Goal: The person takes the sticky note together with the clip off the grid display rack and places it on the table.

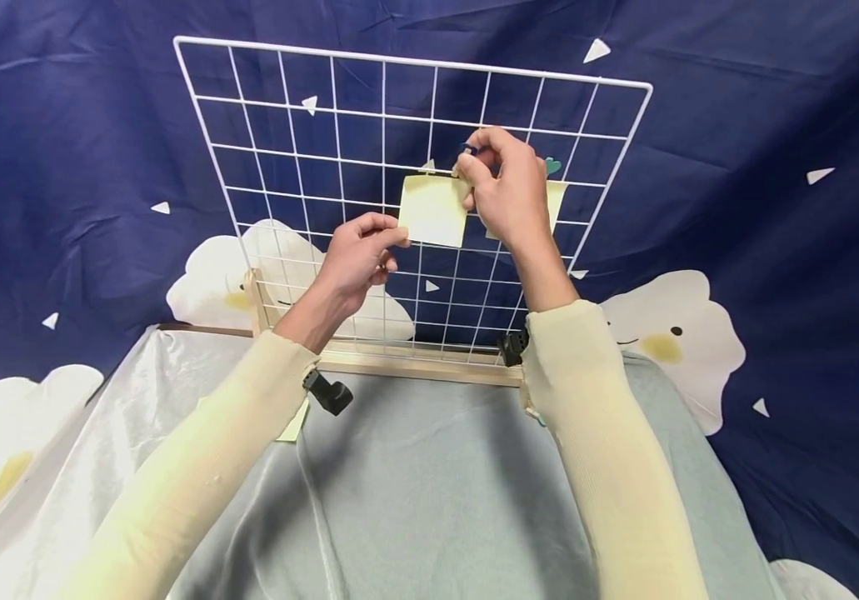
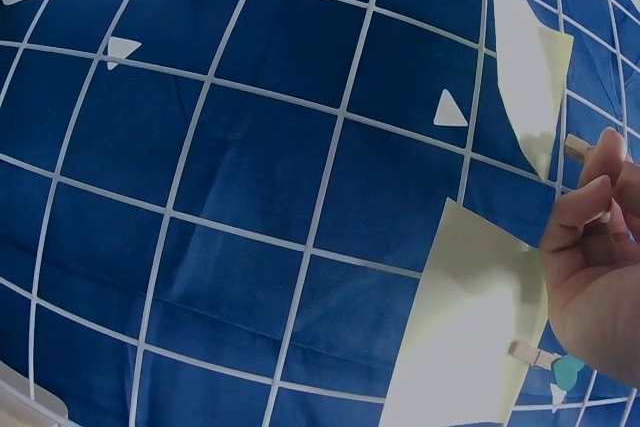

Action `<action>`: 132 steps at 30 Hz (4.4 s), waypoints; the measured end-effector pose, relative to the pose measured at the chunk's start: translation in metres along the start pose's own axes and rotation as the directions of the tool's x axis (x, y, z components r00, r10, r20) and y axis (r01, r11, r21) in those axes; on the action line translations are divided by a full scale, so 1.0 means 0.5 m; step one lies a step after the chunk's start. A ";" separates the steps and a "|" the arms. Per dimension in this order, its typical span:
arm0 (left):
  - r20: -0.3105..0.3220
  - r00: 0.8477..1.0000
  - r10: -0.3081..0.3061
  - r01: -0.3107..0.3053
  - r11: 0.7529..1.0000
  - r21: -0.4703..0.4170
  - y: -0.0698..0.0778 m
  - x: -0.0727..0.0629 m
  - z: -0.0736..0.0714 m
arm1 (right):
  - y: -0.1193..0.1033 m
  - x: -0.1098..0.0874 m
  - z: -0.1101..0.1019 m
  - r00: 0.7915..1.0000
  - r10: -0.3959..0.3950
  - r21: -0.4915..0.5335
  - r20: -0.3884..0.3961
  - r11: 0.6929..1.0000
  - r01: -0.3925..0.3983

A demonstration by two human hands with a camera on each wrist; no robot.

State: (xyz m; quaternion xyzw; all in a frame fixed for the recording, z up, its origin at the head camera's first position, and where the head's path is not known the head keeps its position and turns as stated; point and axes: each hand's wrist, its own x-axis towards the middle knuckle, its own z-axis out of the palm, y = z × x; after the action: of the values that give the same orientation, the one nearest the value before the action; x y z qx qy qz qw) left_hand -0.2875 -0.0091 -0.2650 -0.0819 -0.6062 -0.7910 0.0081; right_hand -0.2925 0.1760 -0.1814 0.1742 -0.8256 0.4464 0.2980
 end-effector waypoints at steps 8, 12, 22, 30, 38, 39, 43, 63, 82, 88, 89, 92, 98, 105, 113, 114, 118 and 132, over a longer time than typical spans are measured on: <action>0.004 1.000 -0.005 0.005 1.000 -0.011 0.001 -0.015 -0.019 | 0.002 -0.015 -0.010 0.998 0.054 0.023 0.010 0.998 -0.055; 0.008 1.000 -0.003 0.003 1.000 -0.020 0.001 -0.021 -0.029 | 0.007 -0.023 -0.012 0.998 0.059 0.046 0.006 0.997 -0.059; 0.011 1.000 -0.003 0.003 0.999 -0.035 -0.005 -0.041 -0.055 | 0.028 -0.055 -0.024 0.994 0.105 0.126 0.009 0.986 -0.105; 0.016 1.000 0.017 -0.016 0.999 -0.046 -0.022 -0.056 -0.077 | 0.054 -0.080 -0.029 0.994 0.113 0.132 0.010 0.985 -0.113; -0.012 1.000 -0.018 0.017 0.999 -0.043 -0.045 -0.074 -0.104 | 0.083 -0.108 -0.029 0.988 0.156 0.157 0.006 0.975 -0.155; -0.020 1.000 -0.021 0.020 0.999 -0.041 -0.049 -0.076 -0.108 | 0.087 -0.112 -0.030 0.986 0.165 0.156 0.008 0.974 -0.164; -0.040 0.998 -0.045 0.043 0.998 -0.042 -0.065 -0.085 -0.124 | 0.102 -0.129 -0.032 0.978 0.207 0.155 0.022 0.966 -0.208; -0.077 0.993 -0.095 0.089 0.994 -0.071 -0.123 -0.134 -0.172 | 0.162 -0.217 -0.052 0.951 0.309 0.159 0.002 0.939 -0.305; -0.115 0.983 -0.143 0.135 0.988 -0.071 -0.167 -0.161 -0.206 | 0.214 -0.285 -0.063 0.895 0.446 0.214 0.008 0.873 -0.437; -0.123 0.979 -0.159 0.151 0.986 -0.077 -0.180 -0.166 -0.213 | 0.225 -0.297 -0.061 0.886 0.464 0.233 0.001 0.861 -0.451; -0.125 0.979 -0.164 0.154 0.985 -0.082 -0.183 -0.167 -0.214 | 0.227 -0.298 -0.061 0.885 0.465 0.235 0.000 0.861 -0.452; -0.129 0.976 -0.175 0.164 0.982 -0.089 -0.191 -0.171 -0.218 | 0.231 -0.304 -0.058 0.884 0.468 0.233 -0.007 0.860 -0.453; -0.149 0.972 -0.180 0.170 0.982 -0.080 -0.207 -0.177 -0.223 | 0.240 -0.319 -0.058 0.876 0.482 0.255 -0.030 0.851 -0.459; -0.167 0.965 -0.205 0.197 0.978 -0.062 -0.225 -0.188 -0.231 | 0.258 -0.345 -0.058 0.846 0.533 0.299 -0.025 0.812 -0.502; -0.170 0.957 -0.237 0.228 0.971 -0.069 -0.245 -0.200 -0.242 | 0.285 -0.376 -0.052 0.819 0.573 0.317 -0.032 0.783 -0.535; -0.170 0.956 -0.241 0.233 0.970 -0.066 -0.247 -0.201 -0.243 | 0.288 -0.380 -0.051 0.814 0.580 0.322 -0.035 0.777 -0.540; -0.180 0.951 -0.250 0.244 0.968 -0.055 -0.257 -0.205 -0.246 | 0.296 -0.393 -0.049 0.802 0.596 0.322 -0.042 0.768 -0.554; -0.188 0.943 -0.276 0.285 0.958 0.023 -0.295 -0.225 -0.260 | 0.325 -0.429 -0.045 0.766 0.642 0.250 -0.034 0.747 -0.616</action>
State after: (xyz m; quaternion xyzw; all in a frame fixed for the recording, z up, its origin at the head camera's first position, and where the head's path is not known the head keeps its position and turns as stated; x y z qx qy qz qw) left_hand -0.2086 -0.1046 -0.4547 0.0782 -0.6278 -0.7730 -0.0470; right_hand -0.2114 0.2877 -0.4136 -0.1086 -0.7611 0.6200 0.1564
